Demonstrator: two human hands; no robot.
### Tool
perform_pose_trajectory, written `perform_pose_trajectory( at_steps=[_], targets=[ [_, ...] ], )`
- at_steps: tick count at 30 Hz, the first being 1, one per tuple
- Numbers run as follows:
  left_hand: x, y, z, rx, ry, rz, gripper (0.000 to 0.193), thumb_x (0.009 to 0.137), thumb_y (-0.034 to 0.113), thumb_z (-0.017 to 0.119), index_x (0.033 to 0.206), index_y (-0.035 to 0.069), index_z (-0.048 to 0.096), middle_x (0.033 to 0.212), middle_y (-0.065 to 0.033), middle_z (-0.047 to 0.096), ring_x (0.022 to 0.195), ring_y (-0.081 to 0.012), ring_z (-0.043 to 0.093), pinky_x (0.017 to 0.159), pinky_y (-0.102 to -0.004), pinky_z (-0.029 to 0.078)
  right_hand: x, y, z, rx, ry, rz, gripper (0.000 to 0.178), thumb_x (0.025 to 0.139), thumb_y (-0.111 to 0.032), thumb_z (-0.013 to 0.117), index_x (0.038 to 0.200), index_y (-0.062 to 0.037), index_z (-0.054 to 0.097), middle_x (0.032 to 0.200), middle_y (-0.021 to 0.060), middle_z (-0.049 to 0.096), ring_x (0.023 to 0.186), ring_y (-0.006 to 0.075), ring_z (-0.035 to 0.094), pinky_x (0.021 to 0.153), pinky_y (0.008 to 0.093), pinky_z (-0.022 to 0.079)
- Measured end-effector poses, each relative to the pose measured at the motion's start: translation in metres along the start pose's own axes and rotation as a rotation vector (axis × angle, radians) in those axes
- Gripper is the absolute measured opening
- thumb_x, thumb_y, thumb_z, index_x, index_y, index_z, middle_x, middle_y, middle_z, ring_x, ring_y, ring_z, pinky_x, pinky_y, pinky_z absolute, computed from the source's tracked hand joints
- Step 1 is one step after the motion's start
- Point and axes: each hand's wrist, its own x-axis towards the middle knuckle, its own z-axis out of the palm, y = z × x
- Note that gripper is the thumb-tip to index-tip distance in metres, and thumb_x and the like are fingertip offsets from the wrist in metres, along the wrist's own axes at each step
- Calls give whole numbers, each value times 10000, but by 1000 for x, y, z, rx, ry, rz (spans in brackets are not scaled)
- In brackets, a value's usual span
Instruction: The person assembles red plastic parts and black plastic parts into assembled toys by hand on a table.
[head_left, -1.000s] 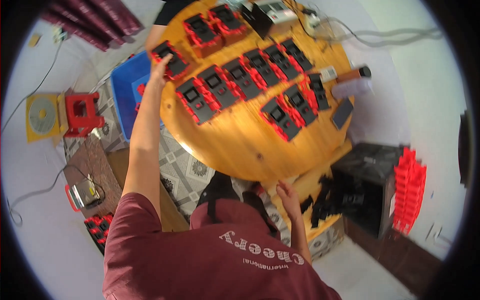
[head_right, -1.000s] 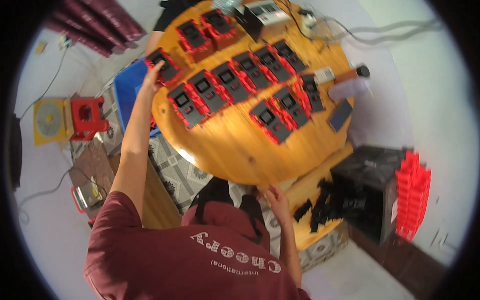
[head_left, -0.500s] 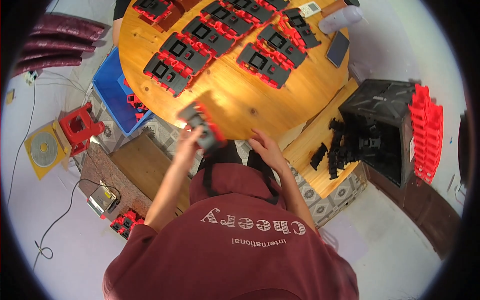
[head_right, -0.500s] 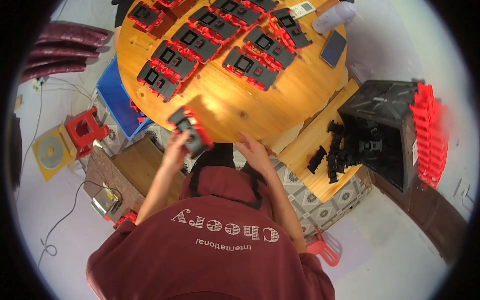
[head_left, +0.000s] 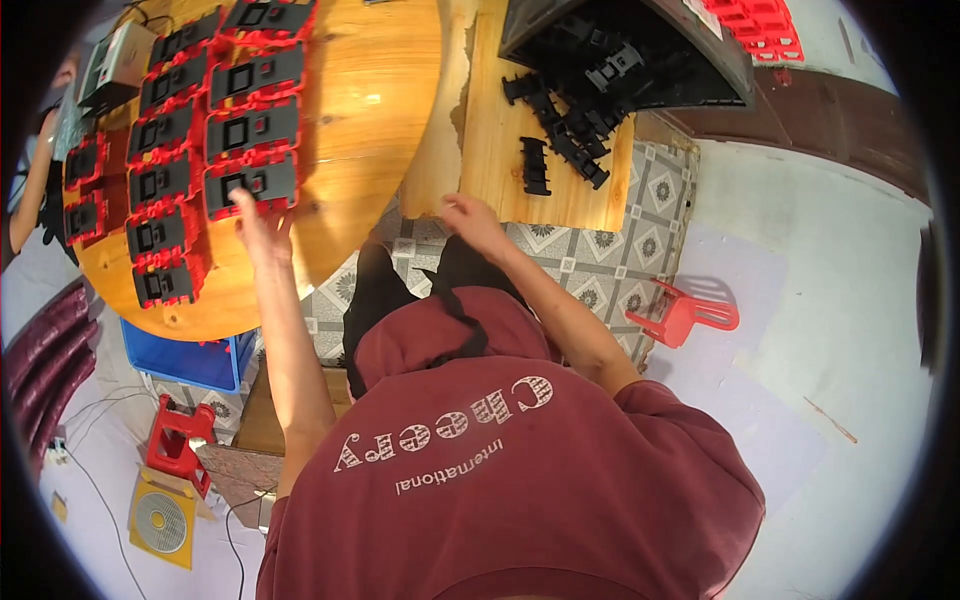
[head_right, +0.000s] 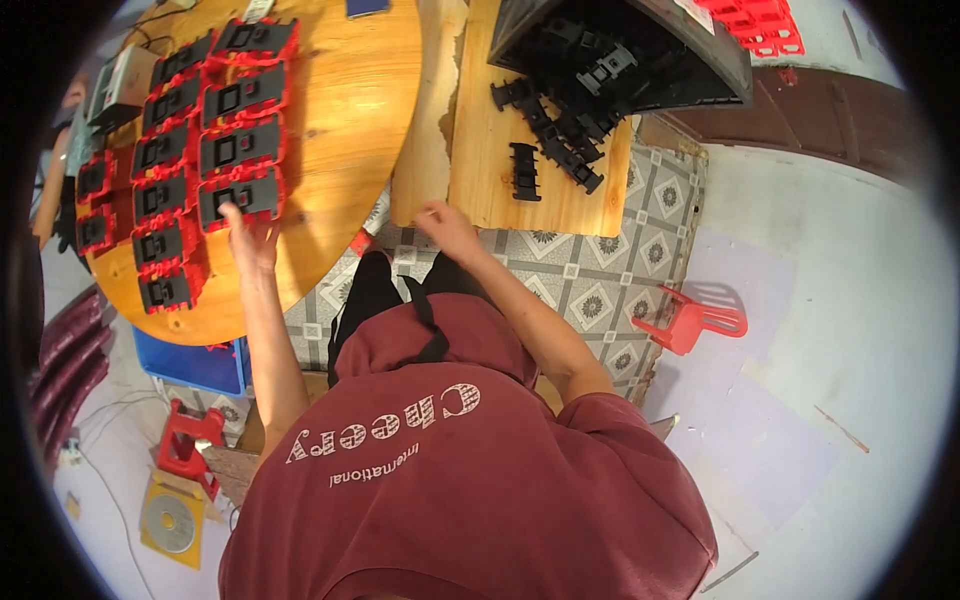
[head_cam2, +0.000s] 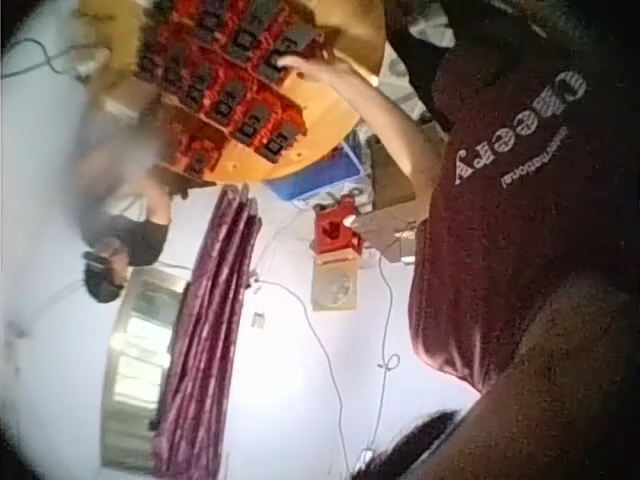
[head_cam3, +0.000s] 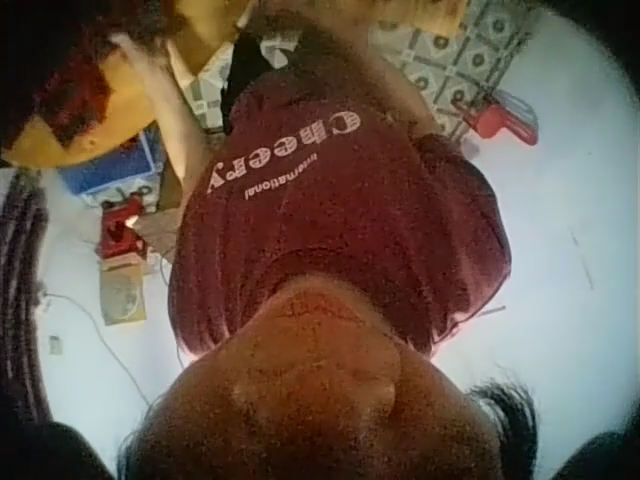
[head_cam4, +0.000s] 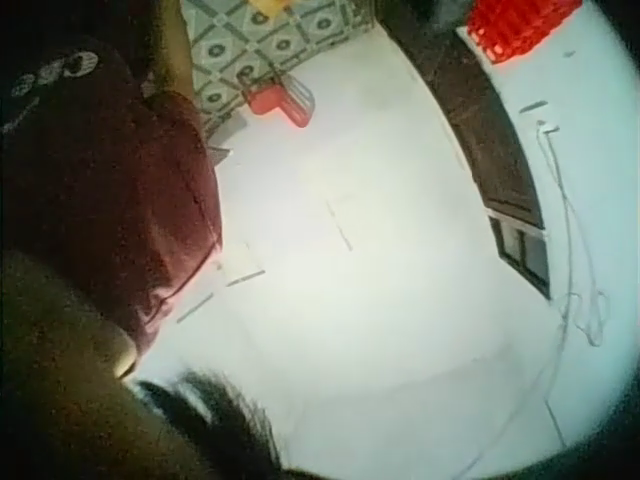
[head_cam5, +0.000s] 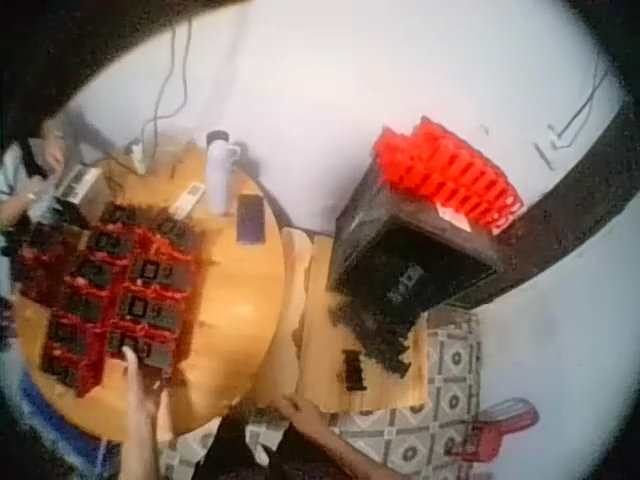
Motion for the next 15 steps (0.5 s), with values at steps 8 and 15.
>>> perform_pose_trajectory(
  at_steps=[8, 15],
  targets=[
    [-174, -91, 129, 550, 79, 392, 636, 973, 331, 542, 1463, 94, 214, 1351, -164, 402, 1188, -284, 500, 979, -421, 421, 87, 151, -166, -158, 660, 438, 815, 754, -382, 767, 1351, 53, 423, 1256, 283, 552, 1189, 386, 526, 1000, 432, 421],
    [-207, -220, 229, 638, -213, 145, 564, 926, 136, 610, 1418, 100, 336, 1274, -106, 467, 961, -146, 556, 749, -276, 478, 66, 178, -224, -75, 860, -86, 662, 870, -231, 652, 1412, -5, 347, 1349, 275, 425, 1232, 448, 420, 1038, 468, 358]
  ],
)
